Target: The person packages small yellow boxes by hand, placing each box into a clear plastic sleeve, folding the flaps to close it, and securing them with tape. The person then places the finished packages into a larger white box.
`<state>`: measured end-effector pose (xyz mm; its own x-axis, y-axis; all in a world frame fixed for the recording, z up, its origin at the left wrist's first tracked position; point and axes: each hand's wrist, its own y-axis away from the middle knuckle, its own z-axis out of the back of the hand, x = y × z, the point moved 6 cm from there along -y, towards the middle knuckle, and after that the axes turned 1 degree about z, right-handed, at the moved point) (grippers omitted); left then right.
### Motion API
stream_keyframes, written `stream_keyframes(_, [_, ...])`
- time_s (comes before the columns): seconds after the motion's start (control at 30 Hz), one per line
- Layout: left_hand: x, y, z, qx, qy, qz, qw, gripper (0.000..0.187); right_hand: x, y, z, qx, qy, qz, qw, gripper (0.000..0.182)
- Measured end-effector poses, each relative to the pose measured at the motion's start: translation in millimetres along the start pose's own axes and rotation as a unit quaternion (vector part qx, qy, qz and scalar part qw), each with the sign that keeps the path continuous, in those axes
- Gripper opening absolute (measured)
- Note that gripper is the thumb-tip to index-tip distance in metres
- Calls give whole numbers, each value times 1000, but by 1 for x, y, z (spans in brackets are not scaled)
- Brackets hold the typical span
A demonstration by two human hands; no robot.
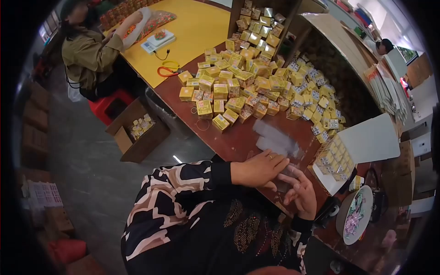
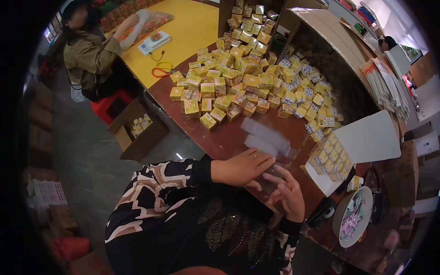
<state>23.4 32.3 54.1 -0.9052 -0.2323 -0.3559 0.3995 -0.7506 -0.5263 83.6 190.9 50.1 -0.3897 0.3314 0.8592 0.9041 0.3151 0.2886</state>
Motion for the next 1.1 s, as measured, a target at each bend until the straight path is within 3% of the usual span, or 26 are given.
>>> stream_keyframes(0.03, [-1,1,-1,2,0,0,1000,74,-1,-1,-1,0,-2,0,1000,67])
stream_keyframes(0.1, [6,4,-18,119,57,93,987,70,-4,-2,-5,7,32,-12,999,63])
stream_keyframes(0.23, [7,8,-39,109,21,86,990,61,11,7,7,-8,59,17,998,55])
stream_keyframes(0.3, [18,10,-32,0,156,90,984,38,40,31,43,-217,246,185,926,47])
stream_keyframes(0.33, [17,7,-27,10,162,88,983,38,36,33,47,-227,239,182,926,47])
stream_keyframes(0.4, [24,1,-23,-16,416,231,880,33,46,41,61,-341,255,274,862,44])
stream_keyframes(0.53, [4,-12,-19,-5,547,270,793,40,30,13,12,-219,185,270,919,64])
stream_keyframes(0.6, [1,-15,-10,7,482,321,816,48,23,9,2,-218,152,262,928,72])
stream_keyframes(0.63, [1,-11,-21,19,487,318,813,48,22,9,-4,-231,149,260,926,72])
stream_keyframes(0.7, [4,-6,-26,-33,390,283,875,52,21,9,-9,-283,179,242,911,77])
stream_keyframes(0.83, [0,-9,-15,-61,351,271,894,52,10,6,0,-273,163,241,917,78])
stream_keyframes(0.9, [7,1,-24,-17,459,319,829,50,9,2,1,-256,146,251,922,77])
stream_keyframes(0.93, [11,6,-22,-21,457,320,830,50,11,1,2,-252,146,251,923,77])
stream_keyframes(1.0, [16,16,-19,-22,560,320,763,51,9,-7,0,-168,110,202,958,63])
stream_keyframes(1.1, [27,37,-10,-51,581,359,729,54,21,-34,38,-205,184,220,936,47])
